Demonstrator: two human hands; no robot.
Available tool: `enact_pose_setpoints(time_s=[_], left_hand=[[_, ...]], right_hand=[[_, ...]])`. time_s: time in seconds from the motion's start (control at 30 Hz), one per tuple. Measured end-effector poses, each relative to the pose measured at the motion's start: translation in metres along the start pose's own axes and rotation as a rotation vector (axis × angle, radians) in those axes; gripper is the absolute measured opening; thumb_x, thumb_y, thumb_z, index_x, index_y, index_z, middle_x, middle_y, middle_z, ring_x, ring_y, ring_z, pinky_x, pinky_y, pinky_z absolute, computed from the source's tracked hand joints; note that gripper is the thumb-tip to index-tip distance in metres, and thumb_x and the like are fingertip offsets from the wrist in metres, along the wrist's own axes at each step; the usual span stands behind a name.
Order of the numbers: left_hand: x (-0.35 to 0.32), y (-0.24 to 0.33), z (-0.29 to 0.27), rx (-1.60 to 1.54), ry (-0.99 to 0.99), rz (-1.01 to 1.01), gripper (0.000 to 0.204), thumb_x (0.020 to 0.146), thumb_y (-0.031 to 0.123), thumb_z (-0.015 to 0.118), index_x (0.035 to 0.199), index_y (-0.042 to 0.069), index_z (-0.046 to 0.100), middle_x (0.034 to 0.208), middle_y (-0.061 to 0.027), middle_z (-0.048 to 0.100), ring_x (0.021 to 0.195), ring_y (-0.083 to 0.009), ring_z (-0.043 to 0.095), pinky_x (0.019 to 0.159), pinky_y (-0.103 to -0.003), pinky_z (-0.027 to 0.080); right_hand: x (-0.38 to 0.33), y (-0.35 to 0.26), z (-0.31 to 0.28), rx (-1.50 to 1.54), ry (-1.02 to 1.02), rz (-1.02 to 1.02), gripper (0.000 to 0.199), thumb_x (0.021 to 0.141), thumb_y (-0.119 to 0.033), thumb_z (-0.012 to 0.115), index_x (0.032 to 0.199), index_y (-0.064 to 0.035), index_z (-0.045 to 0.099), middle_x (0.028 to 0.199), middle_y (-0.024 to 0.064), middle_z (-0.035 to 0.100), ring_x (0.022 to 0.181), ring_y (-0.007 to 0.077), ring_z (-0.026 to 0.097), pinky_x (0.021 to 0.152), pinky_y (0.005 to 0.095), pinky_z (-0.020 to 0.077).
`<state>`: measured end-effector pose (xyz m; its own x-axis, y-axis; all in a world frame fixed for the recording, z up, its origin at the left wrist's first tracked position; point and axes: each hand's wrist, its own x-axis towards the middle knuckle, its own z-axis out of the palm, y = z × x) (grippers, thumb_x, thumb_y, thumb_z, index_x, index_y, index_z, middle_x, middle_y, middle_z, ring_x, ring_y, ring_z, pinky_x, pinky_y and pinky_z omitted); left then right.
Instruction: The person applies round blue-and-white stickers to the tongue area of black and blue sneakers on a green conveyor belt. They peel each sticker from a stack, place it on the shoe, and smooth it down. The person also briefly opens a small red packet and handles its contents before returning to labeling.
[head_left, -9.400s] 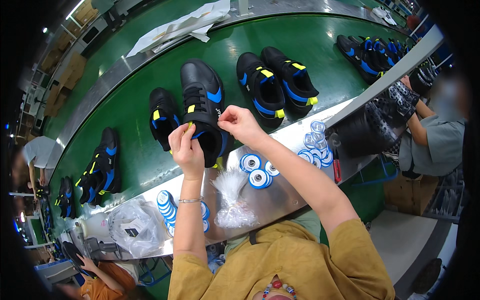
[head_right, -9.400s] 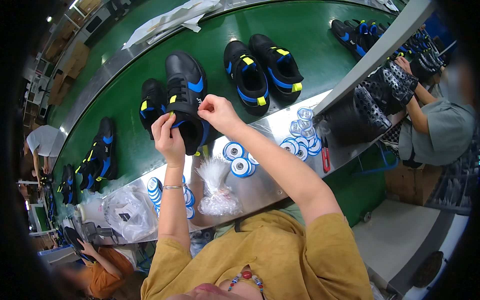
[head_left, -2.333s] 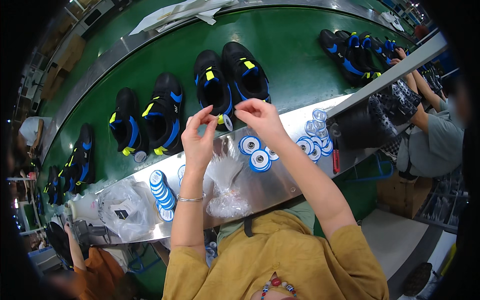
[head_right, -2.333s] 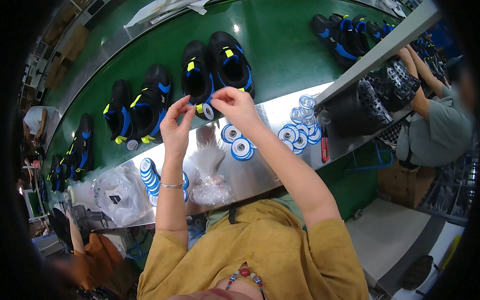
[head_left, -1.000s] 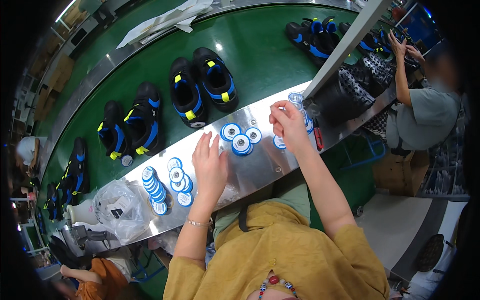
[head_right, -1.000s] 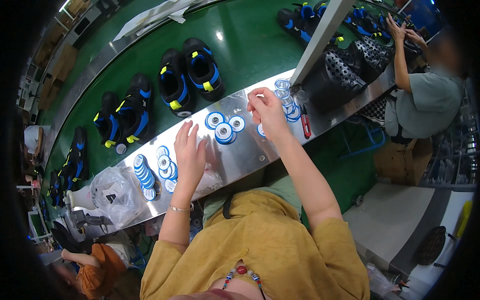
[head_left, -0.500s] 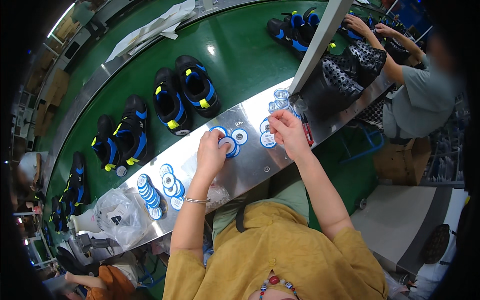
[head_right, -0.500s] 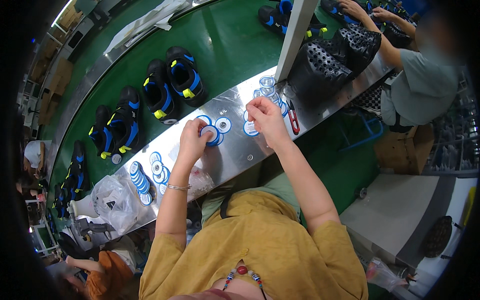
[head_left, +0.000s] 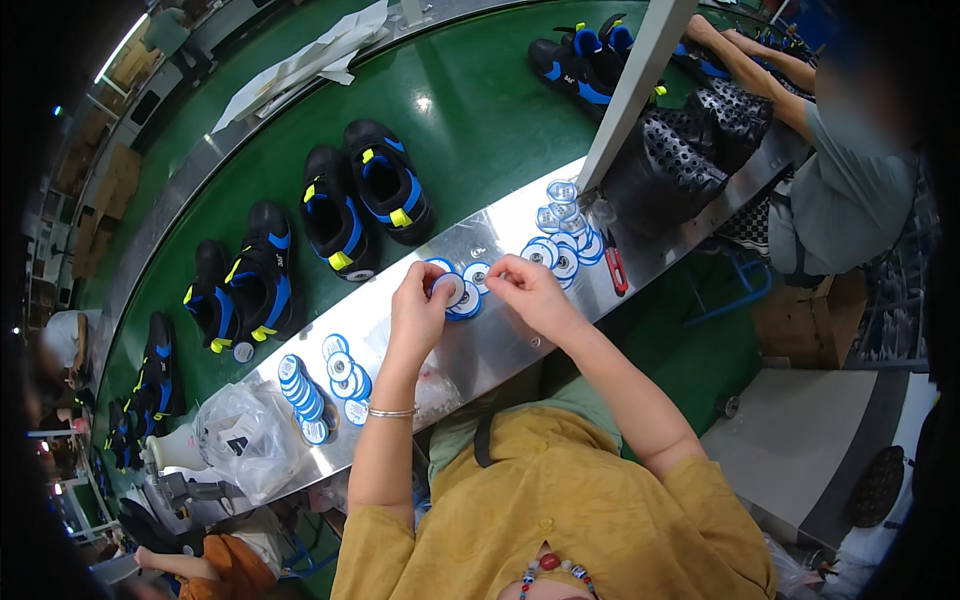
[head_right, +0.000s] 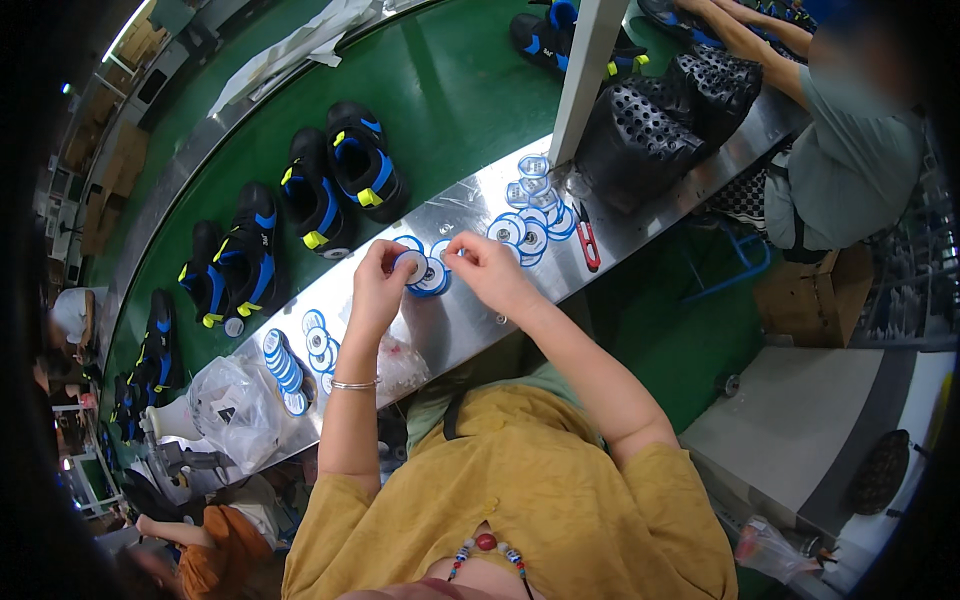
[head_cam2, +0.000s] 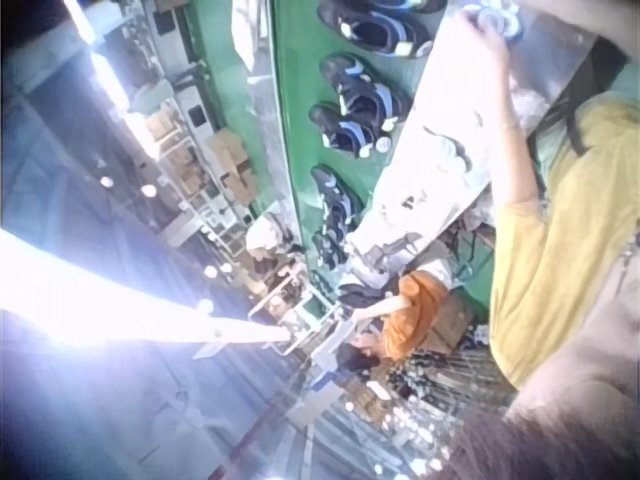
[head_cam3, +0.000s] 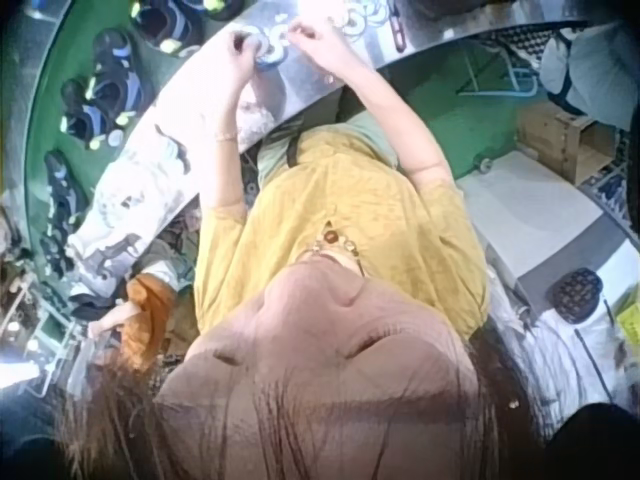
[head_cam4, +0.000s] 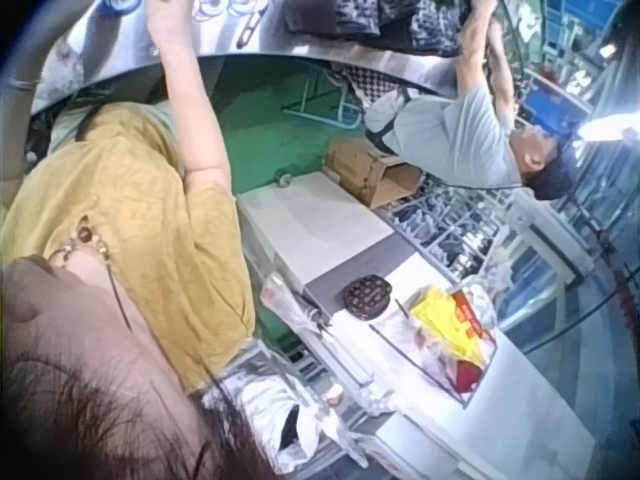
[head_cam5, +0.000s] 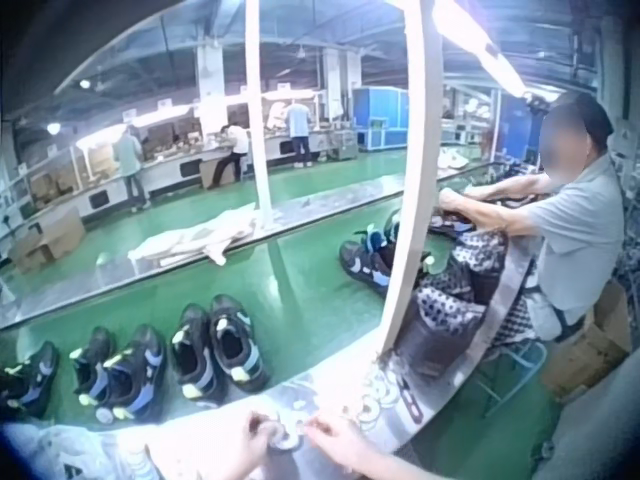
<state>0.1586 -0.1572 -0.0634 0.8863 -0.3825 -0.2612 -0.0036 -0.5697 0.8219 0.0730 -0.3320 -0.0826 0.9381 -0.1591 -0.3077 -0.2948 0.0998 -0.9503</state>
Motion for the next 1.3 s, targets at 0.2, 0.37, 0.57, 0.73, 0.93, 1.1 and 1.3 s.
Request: enact_pose_setpoints(time_s=[0.2,0.37,0.57,0.73,0.93,1.1,1.3], left_hand=[[-0.009,0.005,0.001,-0.289,0.055,0.032,0.013,0.087,0.005,0.065,0.097,-0.003,0.062,0.082,-0.0049,0.064,0.075,-0.0099,0.057,0.068,-0.025,0.049],[-0.012,0.006,0.003,-0.325,0.041,0.019,0.014,0.089,0.006,0.065,0.099,-0.003,0.062,0.087,-0.0042,0.064,0.077,-0.0077,0.057,0.070,-0.022,0.048],[-0.023,0.017,0.007,-0.343,0.074,0.038,0.013,0.088,0.009,0.067,0.095,-0.002,0.065,0.086,-0.0044,0.064,0.075,-0.0092,0.057,0.066,-0.022,0.047],[-0.032,0.016,0.002,-0.664,0.022,-0.026,0.023,0.098,0.016,0.056,0.091,-0.004,0.066,0.088,-0.0045,0.066,0.081,-0.0118,0.059,0.075,-0.025,0.048],[-0.040,0.019,0.008,-0.745,0.001,-0.043,0.012,0.090,0.009,0.067,0.096,0.002,0.059,0.085,-0.0019,0.061,0.076,-0.0095,0.055,0.072,-0.023,0.046],[-0.050,0.028,0.007,-0.659,-0.036,0.004,0.011,0.092,0.009,0.065,0.095,0.002,0.058,0.083,-0.0024,0.062,0.073,-0.0092,0.056,0.068,-0.022,0.046],[-0.064,0.046,0.011,-0.542,-0.084,-0.025,0.009,0.093,0.008,0.063,0.091,0.003,0.056,0.079,-0.0040,0.062,0.066,-0.0096,0.057,0.056,-0.020,0.044]], right_hand=[[0.004,-0.025,0.027,-0.261,0.083,-0.146,0.012,0.090,-0.012,0.062,0.089,-0.0002,0.061,0.069,0.0046,0.061,0.061,0.0090,0.053,0.056,0.0271,0.0433],[0.010,-0.021,0.031,-0.357,0.148,-0.216,0.014,0.087,-0.016,0.060,0.083,-0.0024,0.060,0.069,0.0171,0.064,0.064,0.0364,0.063,0.058,0.0426,0.0475],[0.004,-0.022,0.040,-0.513,0.181,-0.278,0.012,0.091,-0.017,0.053,0.091,-0.0050,0.055,0.077,0.0193,0.065,0.074,0.0411,0.063,0.064,0.0516,0.0475],[-0.013,-0.022,0.039,-0.510,0.196,-0.451,0.009,0.091,-0.013,0.051,0.090,-0.0039,0.053,0.077,0.0176,0.063,0.071,0.0386,0.062,0.060,0.0486,0.0468],[-0.029,-0.031,0.038,-0.573,0.217,-0.608,0.007,0.092,-0.010,0.052,0.089,-0.0034,0.052,0.078,0.0153,0.062,0.071,0.0354,0.062,0.058,0.0445,0.0471],[-0.036,-0.022,0.033,-0.416,0.224,-0.581,0.011,0.093,-0.013,0.054,0.096,-0.0022,0.053,0.076,0.0140,0.064,0.068,0.0316,0.064,0.057,0.0405,0.0473],[-0.050,-0.031,-0.003,-0.190,-0.160,-0.218,0.014,0.092,-0.014,0.059,0.096,-0.0004,0.059,0.076,0.0120,0.064,0.066,0.0186,0.061,0.062,0.0312,0.0469]])
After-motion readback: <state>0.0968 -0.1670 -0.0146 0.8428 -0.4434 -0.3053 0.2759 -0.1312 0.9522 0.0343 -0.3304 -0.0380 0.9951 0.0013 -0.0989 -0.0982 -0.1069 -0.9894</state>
